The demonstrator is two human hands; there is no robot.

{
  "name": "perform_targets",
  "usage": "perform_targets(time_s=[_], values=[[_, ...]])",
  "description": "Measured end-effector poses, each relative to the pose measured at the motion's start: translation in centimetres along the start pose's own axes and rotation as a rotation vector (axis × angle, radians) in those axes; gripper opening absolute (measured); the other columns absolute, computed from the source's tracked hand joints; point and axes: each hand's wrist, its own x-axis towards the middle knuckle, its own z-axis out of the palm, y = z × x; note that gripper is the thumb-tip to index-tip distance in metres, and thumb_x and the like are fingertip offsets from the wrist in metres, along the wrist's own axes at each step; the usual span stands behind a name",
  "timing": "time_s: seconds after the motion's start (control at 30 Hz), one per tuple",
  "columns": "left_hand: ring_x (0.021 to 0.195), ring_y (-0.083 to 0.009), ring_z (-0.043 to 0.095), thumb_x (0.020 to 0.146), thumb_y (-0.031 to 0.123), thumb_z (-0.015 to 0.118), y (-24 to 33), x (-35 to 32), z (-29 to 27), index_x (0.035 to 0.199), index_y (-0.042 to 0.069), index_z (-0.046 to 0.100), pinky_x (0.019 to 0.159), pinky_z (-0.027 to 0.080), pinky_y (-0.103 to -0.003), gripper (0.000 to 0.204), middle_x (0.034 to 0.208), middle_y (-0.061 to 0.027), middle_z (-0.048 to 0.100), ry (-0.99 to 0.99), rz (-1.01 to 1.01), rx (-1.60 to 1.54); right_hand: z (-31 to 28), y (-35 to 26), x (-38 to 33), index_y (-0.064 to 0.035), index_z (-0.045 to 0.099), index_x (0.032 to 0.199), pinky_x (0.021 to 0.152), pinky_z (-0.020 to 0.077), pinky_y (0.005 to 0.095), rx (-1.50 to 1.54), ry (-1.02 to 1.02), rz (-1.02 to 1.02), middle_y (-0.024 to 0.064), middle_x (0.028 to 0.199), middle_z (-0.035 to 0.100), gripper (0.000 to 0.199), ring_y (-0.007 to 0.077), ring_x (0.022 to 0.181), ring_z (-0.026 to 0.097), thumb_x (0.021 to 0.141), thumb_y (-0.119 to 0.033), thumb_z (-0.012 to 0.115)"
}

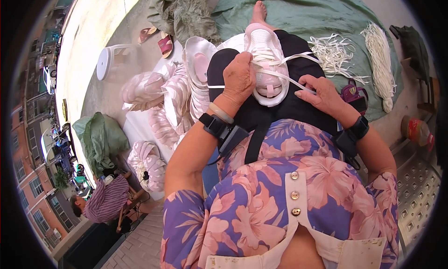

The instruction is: The recorder is lacing white shoes in a manual assembly process.

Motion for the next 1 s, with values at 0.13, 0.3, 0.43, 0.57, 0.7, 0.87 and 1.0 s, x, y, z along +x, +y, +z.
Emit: perform_targets(time_s=[0.13,0.3,0.43,0.57,0.7,0.87,1.0], values=[[0.071,-0.0334,0.058,0.07,0.003,0.05,1.2,2.6,-1.1,0.088,0.002,0.053,0.062,0.047,-0.04,0.019,0.077,-0.0141,0.057,-0.204,0.172,0.293,0.9,0.5,1.2,-0.0053,0.057,0.091,0.053,0.0419,0.0367,-0.023,0.043,0.042,0.0112,0.061,0.057,0.035,0.0279,0.056,0.057,0.08,-0.038,0.061],[0.068,-0.0289,0.06,0.072,0.008,0.053,0.0,1.4,-1.2,0.087,0.001,0.053,0.059,0.047,-0.038,0.016,0.076,-0.0145,0.06,-0.108,-0.051,0.14,1.3,0.5,1.9,-0.0041,0.056,0.094,0.057,0.0437,0.0372,0.224,-0.054,0.233,0.0124,0.065,0.059,0.036,0.0291,0.062,0.059,0.08,-0.037,0.06],[0.063,-0.0323,0.06,0.074,0.011,0.054,-0.8,-0.2,-1.0,0.081,0.002,0.055,0.058,0.047,-0.039,0.011,0.067,-0.0155,0.06,-0.19,-0.341,-0.037,1.6,0.0,2.3,-0.004,0.051,0.102,0.06,0.0448,0.038,0.098,-0.017,0.105,0.014,0.073,0.06,0.042,0.0303,0.069,0.06,0.076,-0.034,0.065],[0.058,-0.0349,0.058,0.076,0.011,0.052,-0.4,-0.3,-0.3,0.075,0.003,0.056,0.056,0.045,-0.041,0.009,0.059,-0.0175,0.056,-0.121,-0.269,-0.049,3.0,-0.7,3.4,-0.004,0.044,0.11,0.065,0.0464,0.0395,0.003,0.084,0.001,0.0165,0.081,0.06,0.054,0.0317,0.076,0.06,0.069,-0.028,0.07],[0.057,-0.0344,0.057,0.077,0.011,0.051,-0.6,-0.7,-0.1,0.075,0.002,0.055,0.055,0.045,-0.041,0.01,0.06,-0.018,0.056,-0.022,-0.241,0.005,4.0,-1.2,4.1,-0.0019,0.042,0.114,0.066,0.0474,0.0393,-0.101,0.159,-0.092,0.0178,0.086,0.06,0.06,0.0322,0.077,0.06,0.068,-0.027,0.07],[0.057,-0.0324,0.057,0.076,0.011,0.053,-1.5,0.6,-1.2,0.076,0.001,0.055,0.054,0.045,-0.04,0.01,0.061,-0.0158,0.055,0.112,-0.333,-0.025,4.8,0.3,4.6,-0.0011,0.042,0.117,0.066,0.0479,0.038,-0.155,0.243,-0.218,0.0176,0.093,0.06,0.062,0.0319,0.078,0.06,0.068,-0.027,0.071],[0.054,-0.0159,0.052,0.073,0.003,0.061,1.0,0.9,-1.5,0.081,0.003,0.057,0.05,0.042,-0.029,0.009,0.069,-0.0065,0.055,0.126,-0.089,0.11,4.4,-0.2,4.2,-0.0013,0.044,0.115,0.066,0.0482,0.0381,-0.131,0.286,-0.198,0.0171,0.097,0.059,0.059,0.0315,0.081,0.06,0.068,-0.026,0.07]])
